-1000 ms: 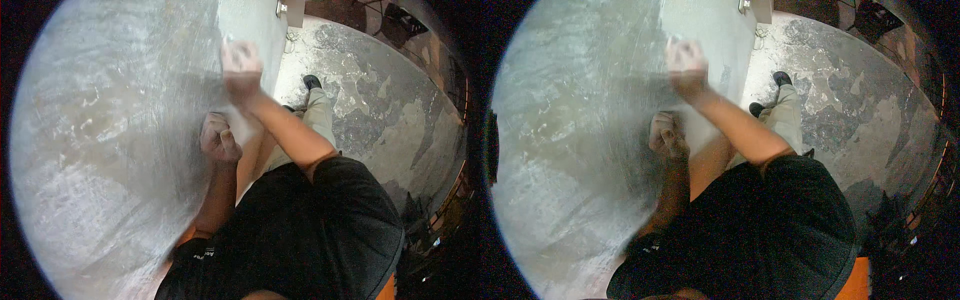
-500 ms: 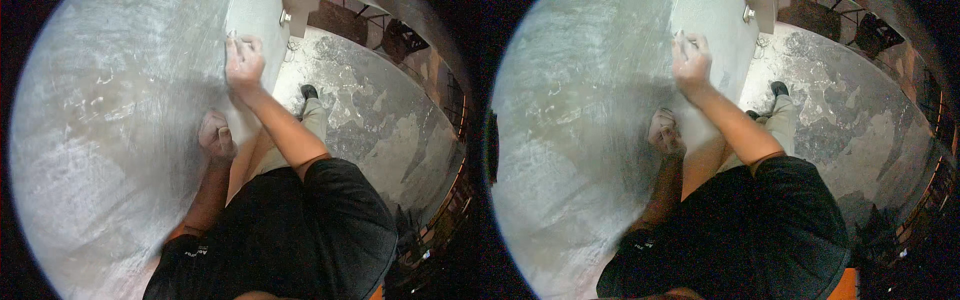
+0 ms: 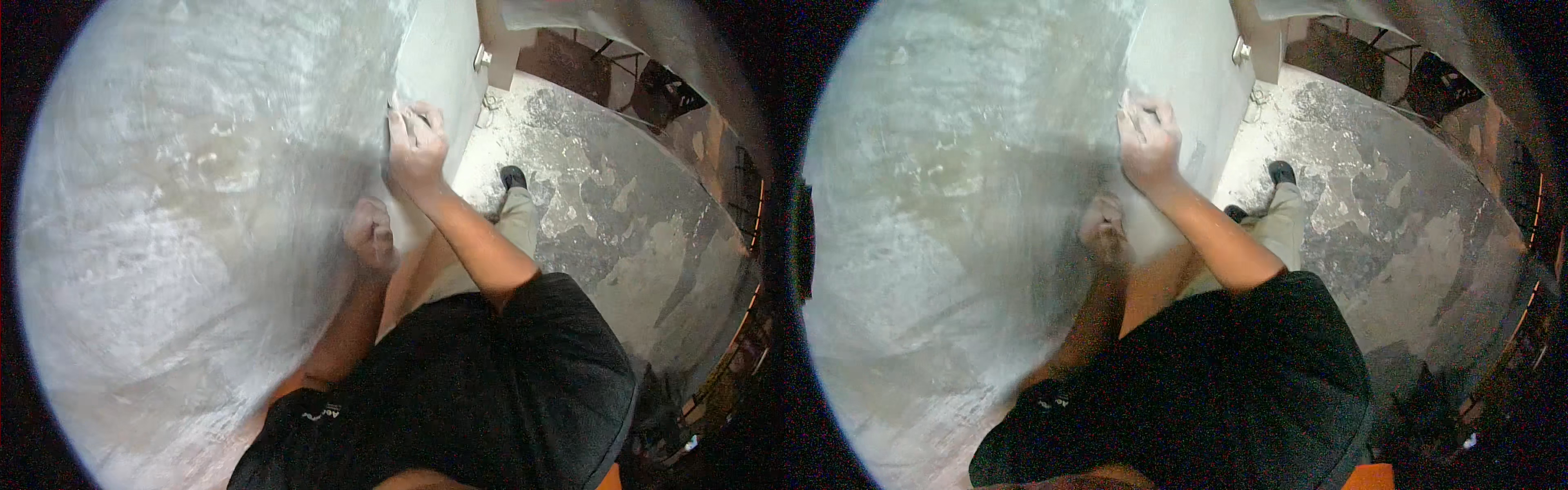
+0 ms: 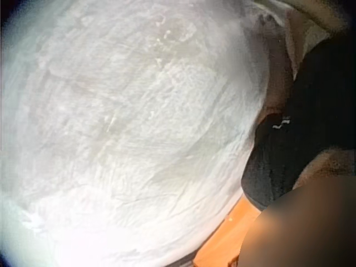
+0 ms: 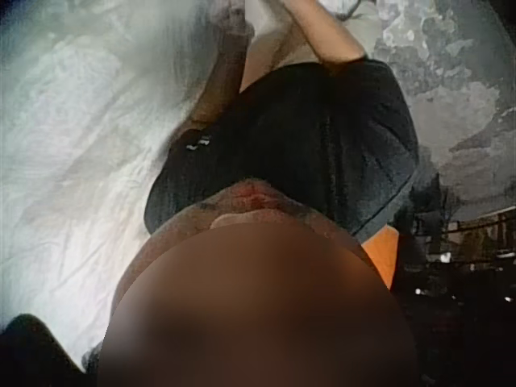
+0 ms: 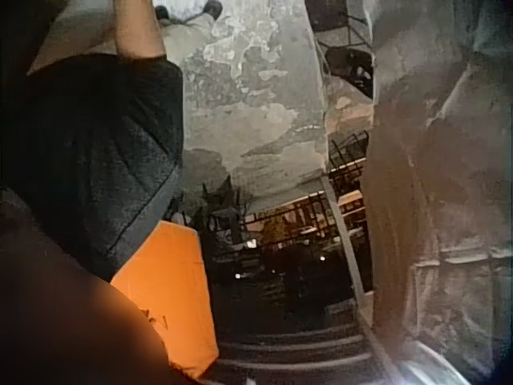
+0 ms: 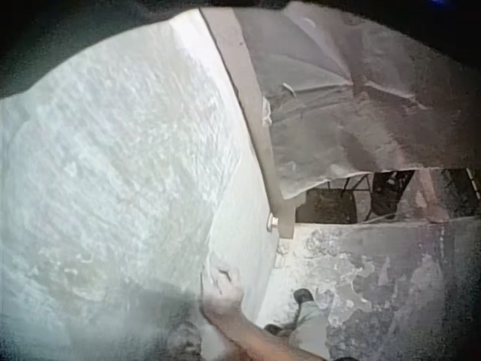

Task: Patching and sanding a wall surface and clearing the workspace.

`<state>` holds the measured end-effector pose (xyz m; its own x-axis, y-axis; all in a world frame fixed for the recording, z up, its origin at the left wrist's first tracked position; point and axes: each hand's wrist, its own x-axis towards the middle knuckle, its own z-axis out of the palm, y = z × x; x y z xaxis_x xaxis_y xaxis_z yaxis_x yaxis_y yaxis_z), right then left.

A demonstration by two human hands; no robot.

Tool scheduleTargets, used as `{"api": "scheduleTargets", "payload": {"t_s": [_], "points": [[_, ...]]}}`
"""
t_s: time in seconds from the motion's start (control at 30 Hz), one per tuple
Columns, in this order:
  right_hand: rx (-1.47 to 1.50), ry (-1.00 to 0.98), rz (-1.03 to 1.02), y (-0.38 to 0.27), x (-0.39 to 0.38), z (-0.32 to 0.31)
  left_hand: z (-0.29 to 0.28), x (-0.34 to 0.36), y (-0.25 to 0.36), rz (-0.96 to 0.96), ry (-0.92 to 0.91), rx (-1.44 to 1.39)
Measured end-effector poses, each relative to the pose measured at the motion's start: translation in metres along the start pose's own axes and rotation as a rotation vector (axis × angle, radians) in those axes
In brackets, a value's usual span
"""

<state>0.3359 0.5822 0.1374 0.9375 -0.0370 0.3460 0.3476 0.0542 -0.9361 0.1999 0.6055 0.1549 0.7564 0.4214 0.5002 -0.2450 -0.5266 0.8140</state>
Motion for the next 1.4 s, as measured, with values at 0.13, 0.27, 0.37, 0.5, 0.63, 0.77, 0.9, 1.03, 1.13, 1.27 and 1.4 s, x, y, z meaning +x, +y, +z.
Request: {"api": "scheduleTargets", "payload": {"t_s": [0.13, 0.27, 0.37, 0.5, 0.63, 0.77, 0.9, 1.03, 1.13, 1.27, 1.4], "points": [[-0.129, -0.033, -0.334, 0.016, 0.02, 0.0, -0.006, -0.007, 0.007, -0.015, -0.043, 0.116], [0.02, -0.027, -0.023, 0.017, 0.008, 0.002, -0.003, -0.001, -0.001, -0.058, -0.032, 0.097], [0.037, -0.033, -0.006, 0.017, 0.018, 0.006, -0.004, -0.006, -0.001, -0.004, -0.034, 0.057], [-0.037, -0.046, -0.082, 0.016, 0.023, 0.006, -0.004, -0.007, -0.006, -0.028, -0.05, 0.017], [0.032, -0.007, 0.023, -0.002, 0.007, 0.005, 0.003, 0.0, -0.012, 0.069, 0.021, 0.049], [0.011, -0.033, 0.009, 0.005, 0.028, 0.008, 0.0, 0.002, 0.002, -0.005, -0.044, 0.035], [0.033, -0.019, 0.015, 0.002, 0.013, 0.0, -0.003, -0.011, 0.004, -0.084, -0.051, 0.113], [-0.003, 0.013, -0.002, 0.0, 0.027, 0.01, -0.012, -0.015, 0.003, -0.047, -0.112, 0.068], [0.007, -0.025, -0.046, 0.008, 0.005, 0.004, -0.007, -0.005, 0.003, -0.029, -0.062, 0.1], [0.101, 0.068, 0.126, 0.005, 0.008, 0.017, -0.009, -0.012, 0.009, -0.007, -0.098, 0.121], [0.026, -0.011, 0.011, 0.008, 0.024, 0.002, -0.009, -0.007, 0.021, -0.033, -0.155, 0.166]]}}
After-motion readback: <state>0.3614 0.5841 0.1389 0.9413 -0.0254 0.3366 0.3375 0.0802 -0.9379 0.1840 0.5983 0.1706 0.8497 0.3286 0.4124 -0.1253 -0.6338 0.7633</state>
